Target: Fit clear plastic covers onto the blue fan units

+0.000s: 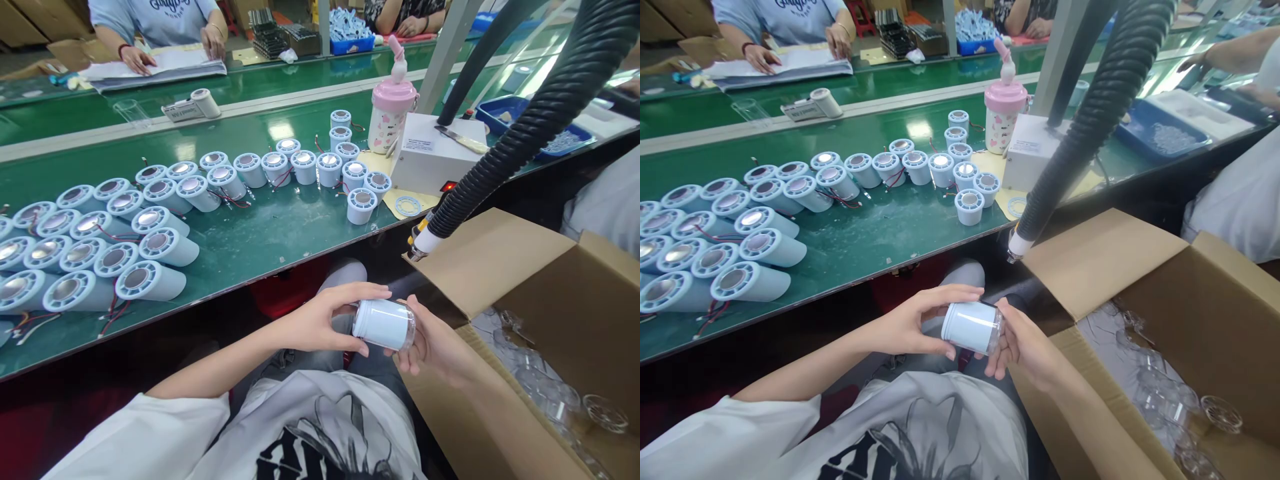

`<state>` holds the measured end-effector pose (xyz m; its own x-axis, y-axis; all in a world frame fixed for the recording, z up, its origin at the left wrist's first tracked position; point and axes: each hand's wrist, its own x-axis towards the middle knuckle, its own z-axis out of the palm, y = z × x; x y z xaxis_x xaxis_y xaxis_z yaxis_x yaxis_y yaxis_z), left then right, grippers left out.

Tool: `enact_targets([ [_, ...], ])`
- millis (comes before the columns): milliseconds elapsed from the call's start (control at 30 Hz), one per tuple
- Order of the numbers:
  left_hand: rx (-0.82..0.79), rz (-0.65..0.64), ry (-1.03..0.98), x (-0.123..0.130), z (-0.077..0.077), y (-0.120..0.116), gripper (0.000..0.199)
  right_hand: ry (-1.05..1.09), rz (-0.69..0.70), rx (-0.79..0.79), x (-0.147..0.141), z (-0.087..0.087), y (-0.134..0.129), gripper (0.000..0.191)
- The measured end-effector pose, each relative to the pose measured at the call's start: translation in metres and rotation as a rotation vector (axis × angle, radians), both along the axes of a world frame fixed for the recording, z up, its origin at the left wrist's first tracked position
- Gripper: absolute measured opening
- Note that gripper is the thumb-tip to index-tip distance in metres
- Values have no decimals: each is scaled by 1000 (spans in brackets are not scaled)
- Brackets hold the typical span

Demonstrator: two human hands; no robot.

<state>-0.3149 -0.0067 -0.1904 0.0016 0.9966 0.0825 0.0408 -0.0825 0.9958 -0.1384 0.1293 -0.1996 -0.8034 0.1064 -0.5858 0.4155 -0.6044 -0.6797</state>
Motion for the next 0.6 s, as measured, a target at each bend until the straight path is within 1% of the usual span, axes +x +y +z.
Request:
enact_targets([
  [100,3,-7,-11,1,0,0,72,-30,21,-70,1,3,-1,59],
  [233,-8,13,14,4,1,-1,69,-69,64,-129,1,4,-2,71],
  [267,-20,25,25,5,2,-2,67,-67,81,-118,1,3,-3,72],
  [333,-59,50,35,7,4,-3,64,-35,100,-30,2,0,-4,73],
  [400,-122,68,16,8,6,-4,64,16,71,159,5,-5,-4,68],
  [433,-158,72,-12,8,7,-4,64,38,36,293,8,-7,-4,62],
  [500,-224,64,-102,8,8,-5,65,110,-60,630,13,-11,-4,38],
  [533,-251,58,-153,8,8,-5,65,180,-100,814,15,-12,-3,25],
  [567,-273,55,-197,8,8,-5,65,282,-117,989,17,-13,-2,20],
  [600,-292,54,-229,8,7,-4,65,404,-107,1134,19,-14,-1,28],
])
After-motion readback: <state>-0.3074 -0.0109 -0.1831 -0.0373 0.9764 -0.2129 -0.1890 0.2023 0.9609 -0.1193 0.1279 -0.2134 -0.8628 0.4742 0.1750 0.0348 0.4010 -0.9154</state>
